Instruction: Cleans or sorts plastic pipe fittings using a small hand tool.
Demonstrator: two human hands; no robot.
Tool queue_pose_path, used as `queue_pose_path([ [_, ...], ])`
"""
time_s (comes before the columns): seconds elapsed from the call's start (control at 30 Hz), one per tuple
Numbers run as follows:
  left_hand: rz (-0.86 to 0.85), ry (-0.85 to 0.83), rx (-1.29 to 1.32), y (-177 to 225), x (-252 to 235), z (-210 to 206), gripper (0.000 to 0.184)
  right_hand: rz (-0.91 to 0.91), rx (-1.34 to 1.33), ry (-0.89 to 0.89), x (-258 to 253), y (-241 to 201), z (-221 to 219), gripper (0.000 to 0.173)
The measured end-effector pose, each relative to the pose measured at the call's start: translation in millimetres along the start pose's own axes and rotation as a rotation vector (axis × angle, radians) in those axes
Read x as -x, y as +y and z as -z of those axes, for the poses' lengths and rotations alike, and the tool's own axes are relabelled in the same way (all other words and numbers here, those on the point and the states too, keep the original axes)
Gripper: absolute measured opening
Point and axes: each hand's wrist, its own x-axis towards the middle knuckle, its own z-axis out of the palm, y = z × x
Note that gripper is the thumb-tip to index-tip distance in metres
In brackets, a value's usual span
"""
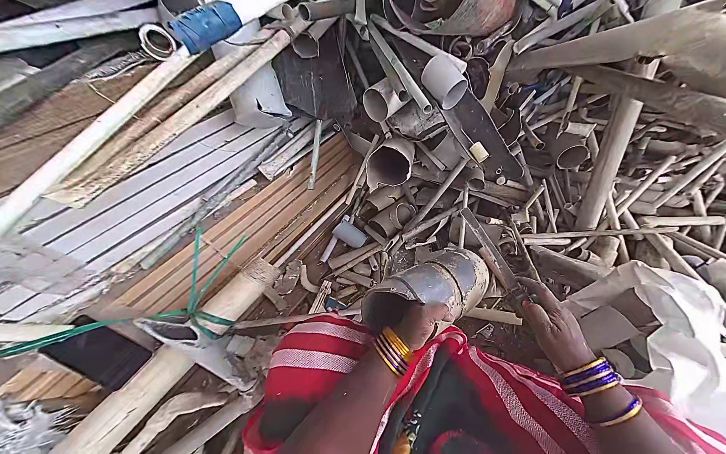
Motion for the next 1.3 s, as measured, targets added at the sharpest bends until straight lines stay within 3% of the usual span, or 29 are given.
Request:
queue_pose_path([
  [0.13, 0.077, -0.085, -0.080, 2.2, 0.3, -7.3, 0.026, -0.077, 0.178, -0.099, -12.9, 9.0, 6.0, 0.052],
  [0.27, 0.082, -0.179, -0.125, 0.4, 0.7, -10.5, 0.028, 0.029, 0.376, -0.059, -11.8, 6.0, 3.6, 0.046],
  [0.43, 0.110, -0.170, -0.121, 1.3, 1.1, -11.7, 0.029, 0.537, 0.497, 0.223, 2.6, 3.8, -12.4, 0.044],
  [0.5, 0.080, -0.187, -0.134, 1.4, -0.1, -9.0, 0.029, 0.603, 0.546, 0.318, 6.3, 3.3, -16.2, 0.040],
  [0.57, 0.018, -0.171, -0.143, -2.5, 0.8, -6.4, 0.029, 0.380, 0.652, 0.199, 3.6, 5.3, -13.5, 0.046],
  [0.63, -0.071, -0.134, -0.121, -8.2, 2.2, -6.2, 0.030, -0.131, 0.742, -0.165, -11.8, -5.1, -0.2, 0.058],
  [0.67, -0.117, -0.113, -0.103, -9.8, 2.3, -6.0, 0.031, -0.186, 0.735, -0.166, -15.3, -3.7, 2.4, 0.058],
  [0.77, -0.237, -0.078, -0.070, -12.2, -0.8, -2.4, 0.032, 0.361, 0.644, 0.318, -3.9, 8.2, -10.1, 0.044],
  [0.83, -0.275, -0.061, -0.115, -11.6, -0.5, 1.0, 0.029, 0.541, 0.602, 0.412, 1.2, 7.5, -18.9, 0.040],
  [0.87, -0.284, -0.062, -0.148, -11.3, 0.8, 2.6, 0.027, 0.490, 0.624, 0.370, 3.1, 7.6, -20.7, 0.043],
  [0.97, -0.309, -0.070, -0.198, -13.9, 4.6, 5.0, 0.022, -0.022, 0.685, 0.022, -3.7, -5.5, -3.1, 0.054],
  [1.0, -0.325, -0.065, -0.203, -13.7, 4.2, 5.7, 0.022, 0.035, 0.671, 0.095, -4.6, -3.9, 0.4, 0.052],
  [1.07, -0.367, -0.058, -0.230, -12.3, 3.8, 8.6, 0.021, 0.359, 0.614, 0.362, -1.1, -0.8, -1.1, 0.045],
  [1.13, -0.389, -0.083, -0.317, -11.1, 3.2, 12.9, 0.019, 0.545, 0.555, 0.437, 4.7, -3.9, -5.3, 0.039],
  [1.2, -0.388, -0.121, -0.426, -12.0, 3.2, 16.8, 0.018, 0.433, 0.592, 0.304, 7.1, -0.3, -9.9, 0.044],
  [1.27, -0.405, -0.125, -0.482, -11.5, 5.7, 17.1, 0.022, 0.097, 0.588, 0.079, 2.5, -5.7, -4.0, 0.049],
  [1.3, -0.409, -0.124, -0.482, -9.6, 6.0, 16.9, 0.023, 0.077, 0.558, 0.113, -0.1, -6.8, -1.3, 0.049],
])
